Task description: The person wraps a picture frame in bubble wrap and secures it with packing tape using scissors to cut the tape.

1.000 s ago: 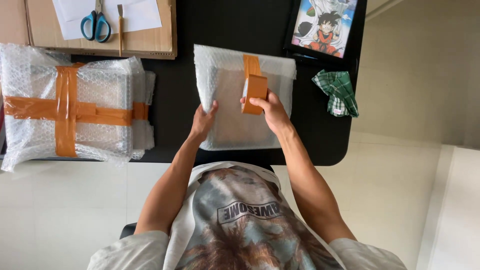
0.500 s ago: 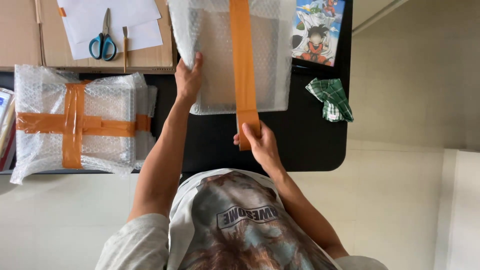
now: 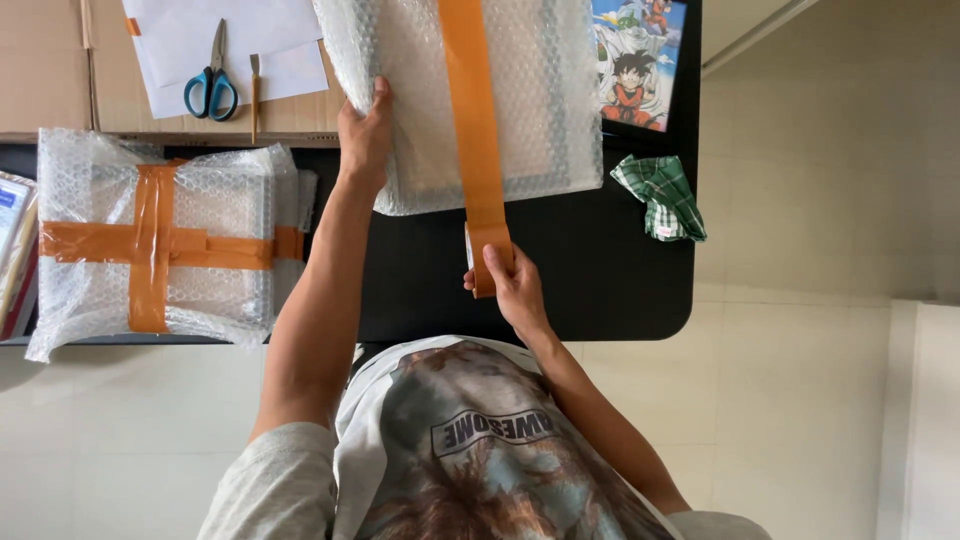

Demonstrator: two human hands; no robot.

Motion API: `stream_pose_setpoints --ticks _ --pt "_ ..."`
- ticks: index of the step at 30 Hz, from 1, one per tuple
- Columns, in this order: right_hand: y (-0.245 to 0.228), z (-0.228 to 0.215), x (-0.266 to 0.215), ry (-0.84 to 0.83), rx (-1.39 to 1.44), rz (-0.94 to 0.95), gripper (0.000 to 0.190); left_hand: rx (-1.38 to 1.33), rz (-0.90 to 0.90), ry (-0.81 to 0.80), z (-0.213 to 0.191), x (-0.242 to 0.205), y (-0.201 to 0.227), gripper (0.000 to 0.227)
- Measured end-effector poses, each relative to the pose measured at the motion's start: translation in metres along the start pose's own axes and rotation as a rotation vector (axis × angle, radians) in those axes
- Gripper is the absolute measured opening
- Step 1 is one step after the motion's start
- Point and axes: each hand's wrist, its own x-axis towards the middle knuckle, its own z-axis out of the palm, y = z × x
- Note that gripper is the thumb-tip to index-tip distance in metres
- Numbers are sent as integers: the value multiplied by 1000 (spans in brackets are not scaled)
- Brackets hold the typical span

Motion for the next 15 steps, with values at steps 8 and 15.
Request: stream_pose_setpoints --ticks 8,15 --pt "31 -14 19 -94 124 -98 41 35 -228 -8 -5 -27 19 74" --pt "57 -15 27 -109 48 -454 65 158 -359 -47 -7 -55 9 72"
